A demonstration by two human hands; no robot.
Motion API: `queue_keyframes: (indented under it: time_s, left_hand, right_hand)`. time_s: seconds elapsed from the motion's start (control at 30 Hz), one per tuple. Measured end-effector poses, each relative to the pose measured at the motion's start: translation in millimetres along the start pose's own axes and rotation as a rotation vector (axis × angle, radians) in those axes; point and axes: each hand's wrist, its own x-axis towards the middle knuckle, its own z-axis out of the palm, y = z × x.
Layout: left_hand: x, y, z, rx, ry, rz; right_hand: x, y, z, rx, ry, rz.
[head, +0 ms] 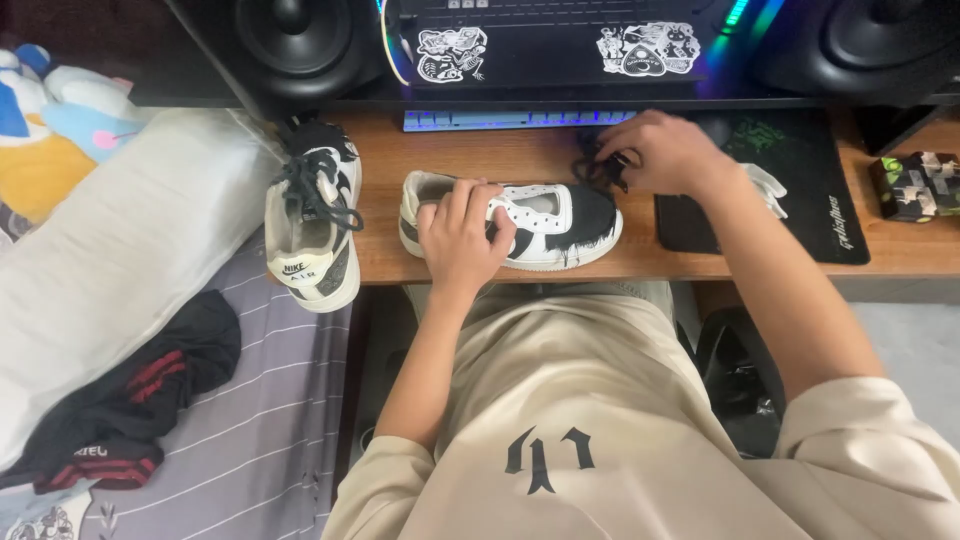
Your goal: Cleaning shoe insoles by removing them from sneakers and wiping them with a cloth.
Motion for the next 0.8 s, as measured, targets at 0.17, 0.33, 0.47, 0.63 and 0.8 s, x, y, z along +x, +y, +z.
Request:
queue_keyframes:
  time_s: [0.17, 0.33, 0.47, 0.63, 0.8]
  left_hand:
    - [1.0, 0.9, -1.9, 0.000, -0.003, 0.003]
    - [10.4, 8.3, -17.2, 0.022, 0.046, 0.039]
    - [9.8, 3.5, -20.7, -0.050, -0.058, 0.037]
    - [13.0, -13.0, -40.6, -0.286, -0.164, -0.051]
    - [5.7, -39.0, -26.0, -0.318, -0.161, 0.059]
  right_hand:
    - [-35.8, 9.5, -9.0, 0.083, 0.183, -0.052]
    - [-92.4, 39.3, 2.5, 0.056, 0.194, 0.151]
    - [-132.2, 68.9, 54.2, 0.106, 0.328, 0.070]
    - [-138.2, 69.7, 64.5, 0.392, 0.516, 0.228]
    - [-101.3, -39.2, 18.4, 0.720, 0.833, 0.066]
